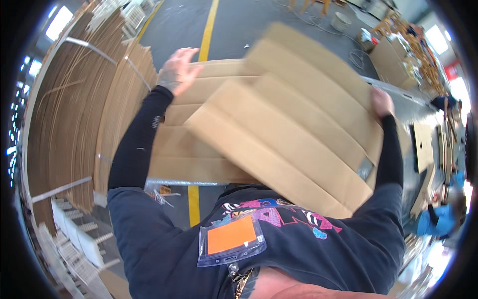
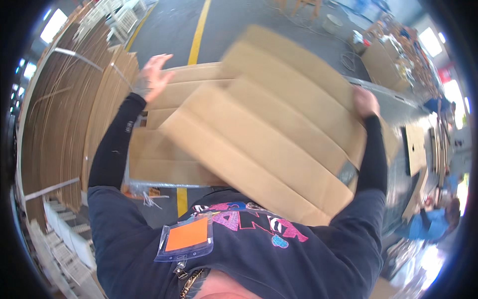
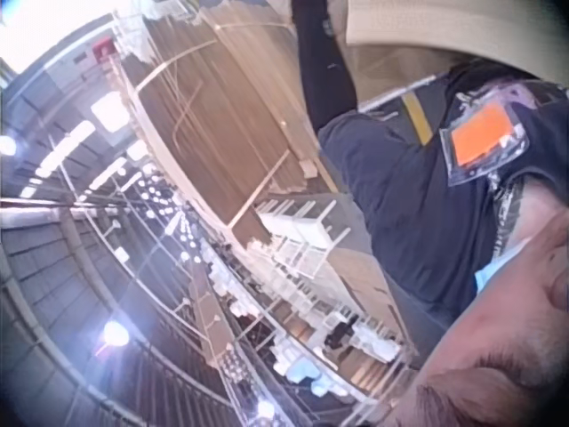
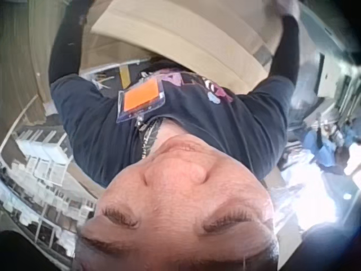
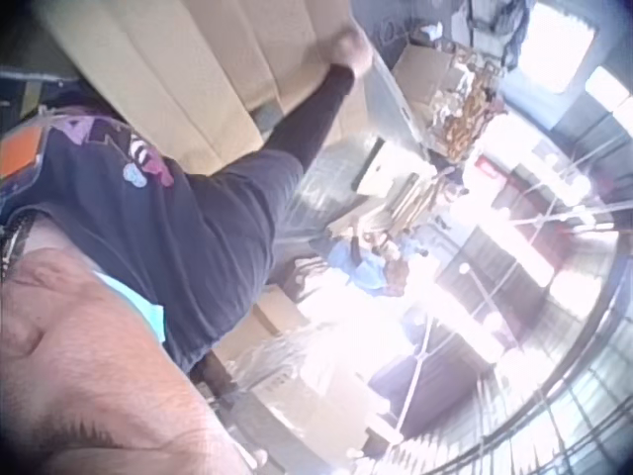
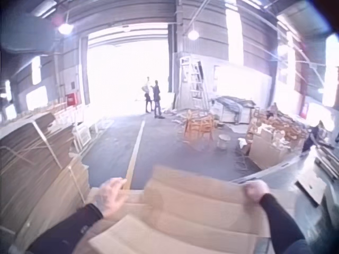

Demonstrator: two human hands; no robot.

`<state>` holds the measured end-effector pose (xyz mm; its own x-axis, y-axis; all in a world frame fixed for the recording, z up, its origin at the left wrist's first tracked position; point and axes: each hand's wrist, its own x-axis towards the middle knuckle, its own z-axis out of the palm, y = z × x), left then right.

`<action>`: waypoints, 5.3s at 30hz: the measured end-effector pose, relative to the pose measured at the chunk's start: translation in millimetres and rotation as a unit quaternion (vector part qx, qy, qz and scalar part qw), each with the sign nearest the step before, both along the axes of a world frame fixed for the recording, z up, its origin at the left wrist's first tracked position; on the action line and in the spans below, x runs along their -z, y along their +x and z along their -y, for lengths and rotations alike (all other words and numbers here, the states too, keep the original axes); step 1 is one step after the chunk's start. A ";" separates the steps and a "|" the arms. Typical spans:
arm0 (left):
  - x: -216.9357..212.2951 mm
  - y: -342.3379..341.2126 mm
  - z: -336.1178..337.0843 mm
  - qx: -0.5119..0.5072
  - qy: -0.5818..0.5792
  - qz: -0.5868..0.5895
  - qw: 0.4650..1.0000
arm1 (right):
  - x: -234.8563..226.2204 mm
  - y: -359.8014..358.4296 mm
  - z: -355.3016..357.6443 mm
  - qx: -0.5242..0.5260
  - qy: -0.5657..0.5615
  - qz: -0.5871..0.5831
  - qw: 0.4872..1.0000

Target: The person repeatedly picks up flat cardboard pieces and stacks them on a table. After stacking, the person uses a utility knife to cut the plastic straps securing the stack.

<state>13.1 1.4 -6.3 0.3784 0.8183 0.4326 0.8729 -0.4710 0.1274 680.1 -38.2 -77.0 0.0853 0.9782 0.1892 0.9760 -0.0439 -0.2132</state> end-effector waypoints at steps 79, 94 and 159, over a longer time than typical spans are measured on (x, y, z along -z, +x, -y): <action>135.3 -56.1 344.3 -0.022 -0.023 -0.111 0.993 | 43.0 -331.8 267.8 -0.352 0.031 -0.004 0.935; 132.8 -4.6 321.9 0.116 -0.172 -0.153 0.966 | 24.3 -368.8 172.9 -0.498 -0.354 0.031 0.791; 146.1 -32.2 36.0 0.005 -0.179 -0.071 0.981 | 104.0 -482.7 114.5 -0.360 0.085 -0.057 0.927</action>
